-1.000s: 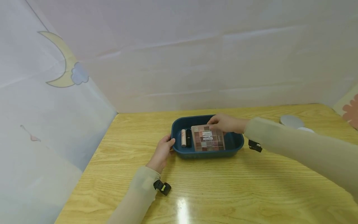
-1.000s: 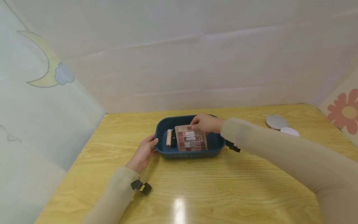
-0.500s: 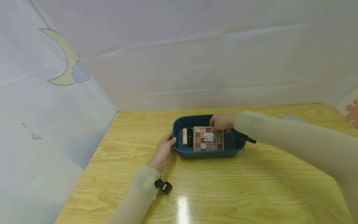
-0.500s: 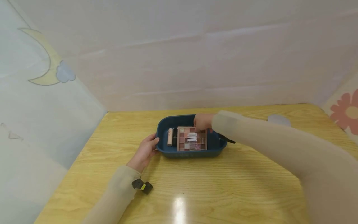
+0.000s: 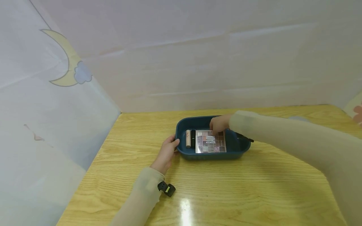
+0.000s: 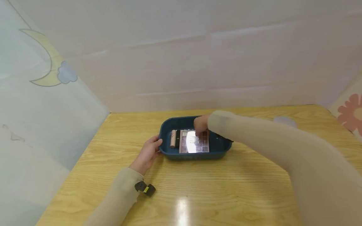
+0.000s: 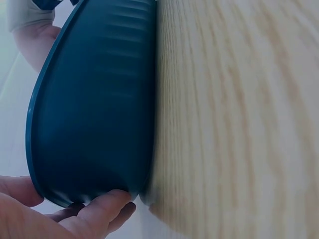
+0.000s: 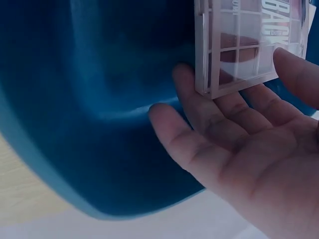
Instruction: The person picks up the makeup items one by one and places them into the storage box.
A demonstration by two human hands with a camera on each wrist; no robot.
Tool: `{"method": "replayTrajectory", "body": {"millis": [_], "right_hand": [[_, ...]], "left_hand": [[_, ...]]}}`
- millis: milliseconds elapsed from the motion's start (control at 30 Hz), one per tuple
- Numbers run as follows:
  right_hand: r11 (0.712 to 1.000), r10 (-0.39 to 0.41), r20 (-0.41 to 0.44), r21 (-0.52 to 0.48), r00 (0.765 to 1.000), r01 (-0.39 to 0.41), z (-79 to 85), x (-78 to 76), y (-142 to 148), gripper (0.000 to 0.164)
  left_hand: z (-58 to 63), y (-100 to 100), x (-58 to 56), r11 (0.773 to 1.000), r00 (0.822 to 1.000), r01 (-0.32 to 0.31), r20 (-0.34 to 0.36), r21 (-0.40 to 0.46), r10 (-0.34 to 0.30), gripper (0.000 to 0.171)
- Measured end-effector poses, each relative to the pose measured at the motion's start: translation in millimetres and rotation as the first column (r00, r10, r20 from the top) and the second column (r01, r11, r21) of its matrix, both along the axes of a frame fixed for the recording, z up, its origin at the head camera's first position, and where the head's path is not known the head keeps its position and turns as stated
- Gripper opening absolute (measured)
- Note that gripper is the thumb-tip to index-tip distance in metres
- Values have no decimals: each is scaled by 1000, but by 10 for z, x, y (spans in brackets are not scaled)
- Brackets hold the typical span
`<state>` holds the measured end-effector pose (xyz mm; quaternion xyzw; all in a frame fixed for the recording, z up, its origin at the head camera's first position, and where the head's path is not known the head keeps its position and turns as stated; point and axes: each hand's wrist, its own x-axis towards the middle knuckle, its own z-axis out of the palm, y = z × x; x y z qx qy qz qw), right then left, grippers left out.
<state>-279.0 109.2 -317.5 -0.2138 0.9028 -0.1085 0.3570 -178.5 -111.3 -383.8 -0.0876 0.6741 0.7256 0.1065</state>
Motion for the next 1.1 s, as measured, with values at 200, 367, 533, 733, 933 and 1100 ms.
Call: {"method": "replayTrajectory", "body": {"millis": [200, 367, 533, 733, 933, 1100], "right_hand": [[996, 83, -5, 24, 997, -83, -55, -16, -36, 44], [993, 106, -14, 46, 994, -105, -70, -10, -65, 44], [991, 117, -17, 62, 993, -116, -74, -2, -91, 47], [985, 148, -23, 93, 989, -146, -79, -6, -127, 42], [978, 188, -4, 97, 982, -187, -105, -35, -179, 26], [978, 196, -12, 71, 981, -195, -118, -44, -202, 24]], "left_hand": [[16, 12, 18, 1000, 1000, -4, 4, -2, 4, 43], [21, 2, 23, 1000, 1000, -1, 1, -4, 1, 44], [23, -4, 26, 1000, 1000, 6, 0, 2, -6, 44], [15, -11, 23, 1000, 1000, 1, -5, 5, -1, 44], [11, -18, 36, 1000, 1000, -2, -3, 1, 2, 44], [23, -22, 48, 1000, 1000, -14, 3, 7, 14, 45]]}}
